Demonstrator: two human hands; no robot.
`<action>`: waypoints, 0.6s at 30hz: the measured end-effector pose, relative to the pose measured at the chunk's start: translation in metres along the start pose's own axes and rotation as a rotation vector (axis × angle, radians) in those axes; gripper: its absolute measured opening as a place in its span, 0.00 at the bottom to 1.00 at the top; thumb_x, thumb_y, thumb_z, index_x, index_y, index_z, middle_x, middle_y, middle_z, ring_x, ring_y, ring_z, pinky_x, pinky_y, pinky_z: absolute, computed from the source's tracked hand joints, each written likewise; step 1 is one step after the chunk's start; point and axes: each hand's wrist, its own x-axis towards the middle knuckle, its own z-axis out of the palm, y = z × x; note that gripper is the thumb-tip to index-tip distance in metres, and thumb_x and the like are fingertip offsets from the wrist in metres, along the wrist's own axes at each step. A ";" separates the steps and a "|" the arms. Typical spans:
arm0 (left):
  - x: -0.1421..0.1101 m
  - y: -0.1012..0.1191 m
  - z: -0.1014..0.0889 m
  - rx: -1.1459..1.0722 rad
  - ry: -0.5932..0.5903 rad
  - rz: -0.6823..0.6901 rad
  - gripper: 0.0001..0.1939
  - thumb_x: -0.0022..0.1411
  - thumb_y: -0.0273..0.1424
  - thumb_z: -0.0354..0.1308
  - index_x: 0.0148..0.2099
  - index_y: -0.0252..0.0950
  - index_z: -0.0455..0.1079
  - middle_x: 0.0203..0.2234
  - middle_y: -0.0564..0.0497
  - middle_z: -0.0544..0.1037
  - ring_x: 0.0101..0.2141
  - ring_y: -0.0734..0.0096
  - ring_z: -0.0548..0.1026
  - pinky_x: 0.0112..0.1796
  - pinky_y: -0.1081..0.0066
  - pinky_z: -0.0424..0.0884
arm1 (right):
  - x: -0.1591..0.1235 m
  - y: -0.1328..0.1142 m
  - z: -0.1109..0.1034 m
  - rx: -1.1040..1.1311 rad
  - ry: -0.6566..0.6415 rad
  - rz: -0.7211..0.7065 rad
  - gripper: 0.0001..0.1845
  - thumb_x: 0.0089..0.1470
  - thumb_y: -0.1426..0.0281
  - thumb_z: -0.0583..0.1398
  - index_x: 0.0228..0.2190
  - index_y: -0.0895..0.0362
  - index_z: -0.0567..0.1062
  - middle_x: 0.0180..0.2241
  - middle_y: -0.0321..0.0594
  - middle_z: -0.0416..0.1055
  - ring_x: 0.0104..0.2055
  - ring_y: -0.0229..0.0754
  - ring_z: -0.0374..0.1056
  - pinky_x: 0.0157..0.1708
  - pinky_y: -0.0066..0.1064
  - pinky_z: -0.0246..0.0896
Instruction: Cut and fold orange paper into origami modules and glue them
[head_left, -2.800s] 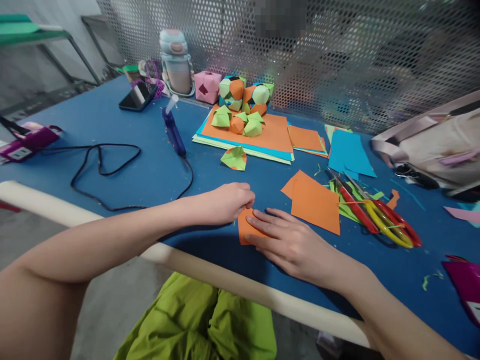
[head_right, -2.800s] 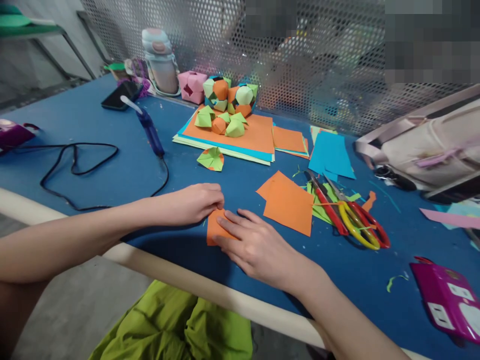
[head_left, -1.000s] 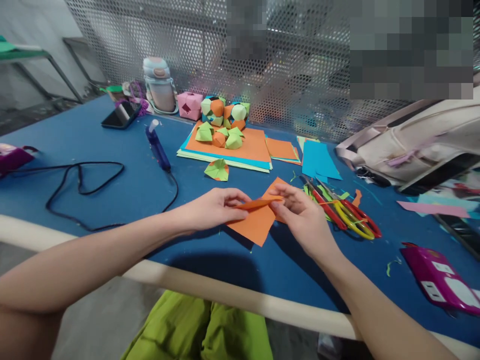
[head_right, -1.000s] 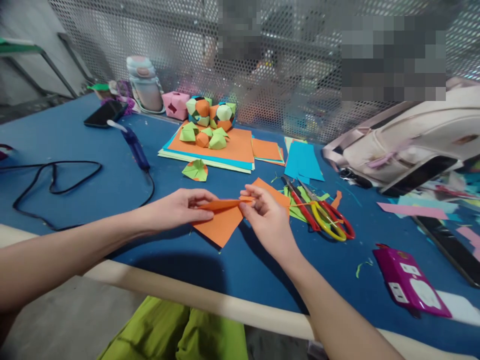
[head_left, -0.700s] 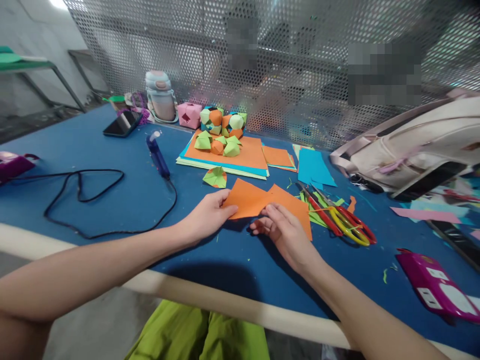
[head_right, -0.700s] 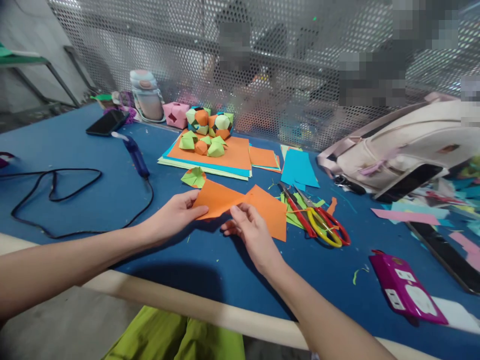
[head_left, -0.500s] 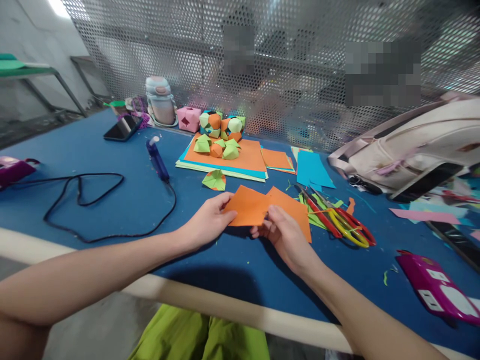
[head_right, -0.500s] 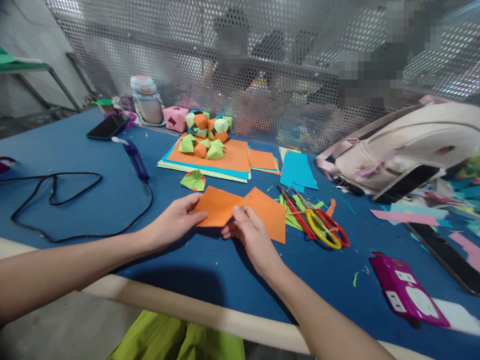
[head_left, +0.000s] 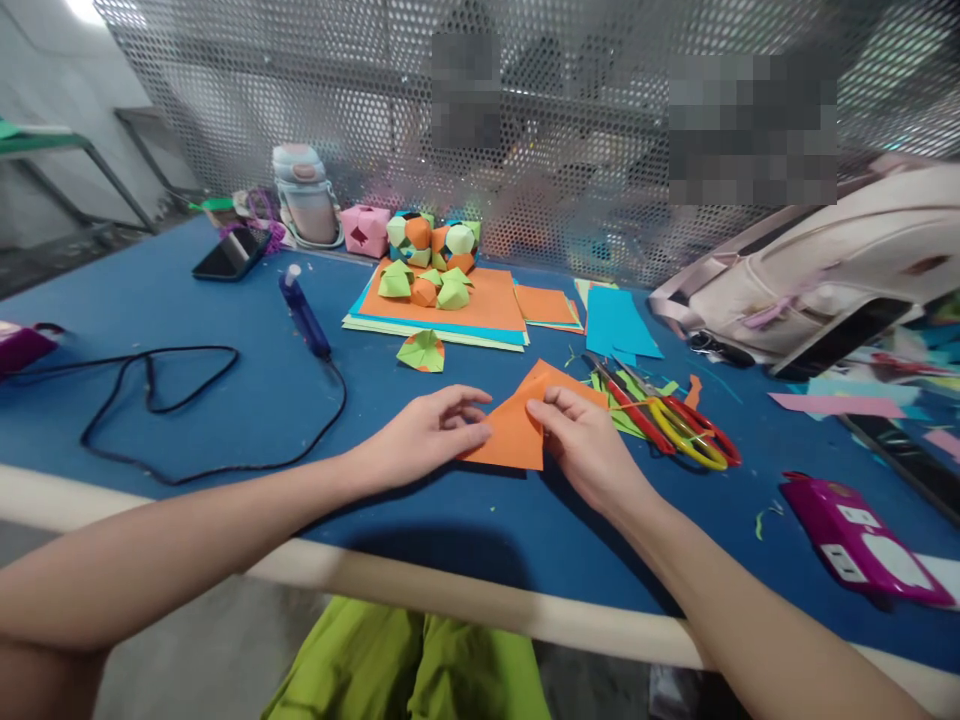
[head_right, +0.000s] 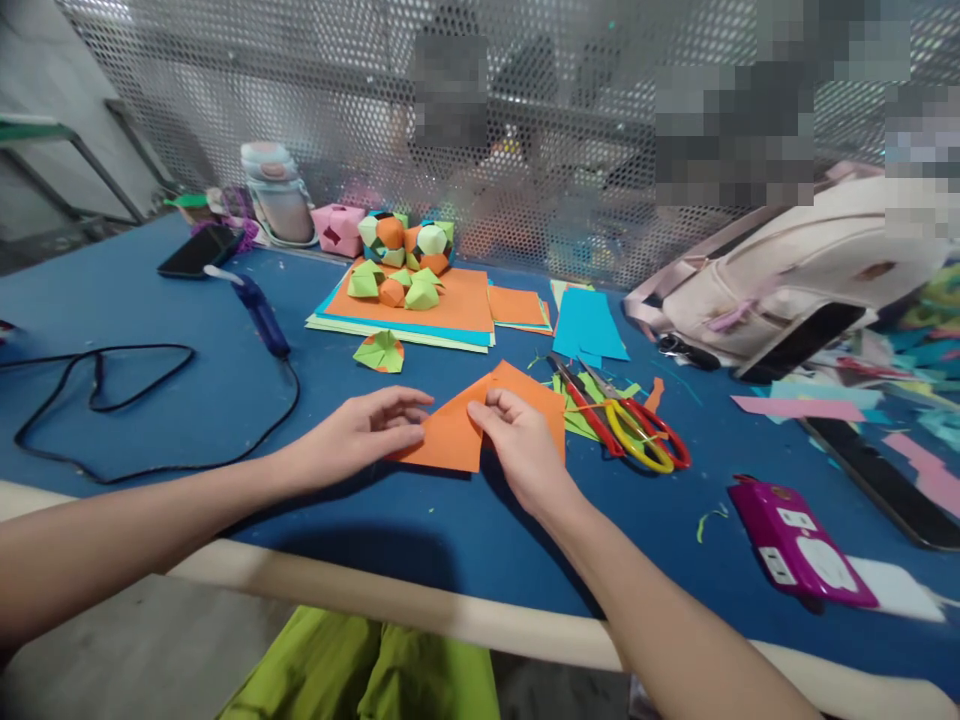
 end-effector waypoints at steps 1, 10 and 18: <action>0.002 -0.001 0.000 -0.071 -0.017 -0.078 0.17 0.56 0.35 0.56 0.46 0.31 0.67 0.28 0.49 0.76 0.28 0.72 0.75 0.31 0.71 0.72 | 0.000 0.001 0.000 -0.003 0.000 -0.007 0.14 0.40 0.62 0.68 0.23 0.56 0.70 0.21 0.30 0.66 0.25 0.34 0.61 0.27 0.26 0.57; 0.005 -0.001 0.001 -0.429 0.069 -0.200 0.09 0.53 0.30 0.61 0.33 0.31 0.65 0.20 0.52 0.76 0.23 0.75 0.76 0.28 0.75 0.71 | -0.003 -0.002 0.003 -0.203 -0.110 0.042 0.20 0.36 0.56 0.68 0.27 0.58 0.73 0.22 0.35 0.70 0.22 0.36 0.65 0.25 0.31 0.63; 0.004 -0.001 -0.001 -0.461 -0.088 -0.304 0.18 0.48 0.27 0.67 0.41 0.30 0.65 0.27 0.47 0.79 0.29 0.71 0.78 0.34 0.70 0.74 | -0.004 -0.006 0.004 -0.285 -0.057 -0.066 0.15 0.38 0.60 0.67 0.24 0.57 0.73 0.19 0.33 0.69 0.20 0.34 0.65 0.24 0.29 0.62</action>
